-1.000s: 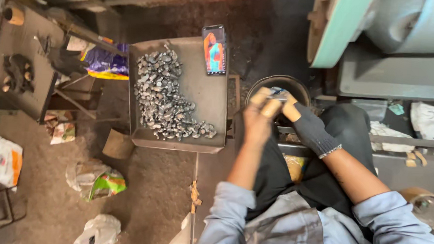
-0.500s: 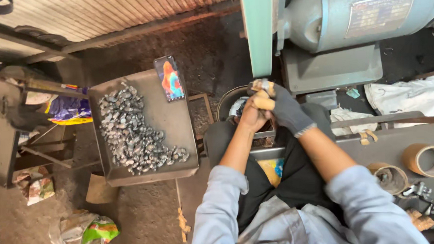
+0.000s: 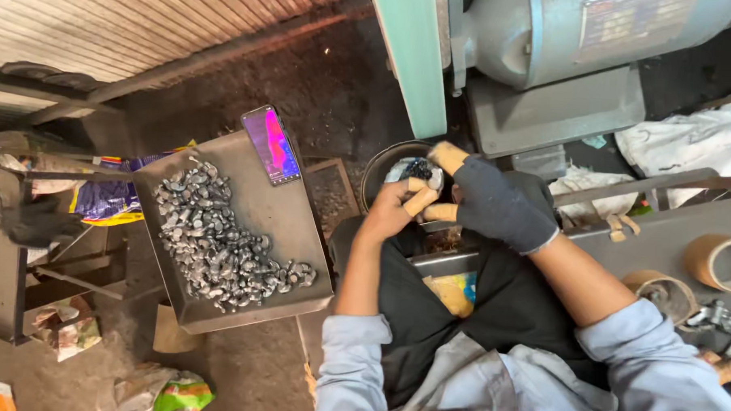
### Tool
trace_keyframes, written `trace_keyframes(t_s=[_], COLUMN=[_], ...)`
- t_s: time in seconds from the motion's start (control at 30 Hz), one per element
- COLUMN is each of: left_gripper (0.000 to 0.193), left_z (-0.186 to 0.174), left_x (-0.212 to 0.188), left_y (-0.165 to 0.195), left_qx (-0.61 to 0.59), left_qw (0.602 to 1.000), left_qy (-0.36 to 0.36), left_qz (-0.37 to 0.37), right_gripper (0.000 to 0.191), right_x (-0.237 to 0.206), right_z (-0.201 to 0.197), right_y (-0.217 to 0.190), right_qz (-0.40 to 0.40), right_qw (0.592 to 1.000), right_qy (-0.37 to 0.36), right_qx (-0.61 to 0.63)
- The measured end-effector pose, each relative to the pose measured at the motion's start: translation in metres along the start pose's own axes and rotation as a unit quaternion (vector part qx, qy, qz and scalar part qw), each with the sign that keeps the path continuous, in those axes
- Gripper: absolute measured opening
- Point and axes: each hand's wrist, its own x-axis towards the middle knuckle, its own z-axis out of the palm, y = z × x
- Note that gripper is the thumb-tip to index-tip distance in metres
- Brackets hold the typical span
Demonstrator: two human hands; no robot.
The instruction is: The person sits on the floor holding small metal workpieces and presses each against a running bench grinder, producing sparks as the edges are ground. Ground pieces are placed into a large tray filled with similar finished pieces, and new pieces are picked up one at a time to repeat the process.
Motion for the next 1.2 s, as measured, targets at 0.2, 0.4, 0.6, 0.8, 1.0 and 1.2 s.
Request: trace_keyframes(t_s=[0.2,0.4,0.6,0.8,1.0,1.2], left_gripper=[0.024,0.039,0.043,0.034,0.029,0.025], left_z=[0.038,0.066,0.020,0.017,0.038,0.035], left_x=[-0.023,-0.011,0.060,0.038,0.005,0.054], left_y=[0.032,0.003,-0.048,-0.056,-0.028,-0.046], left_qx=[0.217,0.131,-0.383,-0.395,0.151,0.030], left_qw=[0.953,0.936,0.869,0.867,0.966,0.982], left_qy=[0.198,0.297,0.312,0.299,0.199,0.165], left_qz=[0.077,0.133,-0.011,0.054,-0.061,0.091], right_gripper=[0.034,0.030,0.032,0.079,0.048,0.034], right_x=[-0.024,-0.026,0.023,0.010,-0.008,0.013], right_z=[0.021,0.068,0.099,0.090,0.041,0.033], right_y=[-0.003,0.058,0.108,0.097,0.046,0.045], right_qz=[0.186,0.287,0.096,0.091,0.275,0.237], right_qw=[0.977,0.710,0.688,0.920,0.953,0.912], right_qy=[0.091,0.141,0.032,0.002,0.069,0.124], right_qx=[0.058,0.627,0.719,0.380,0.111,0.310])
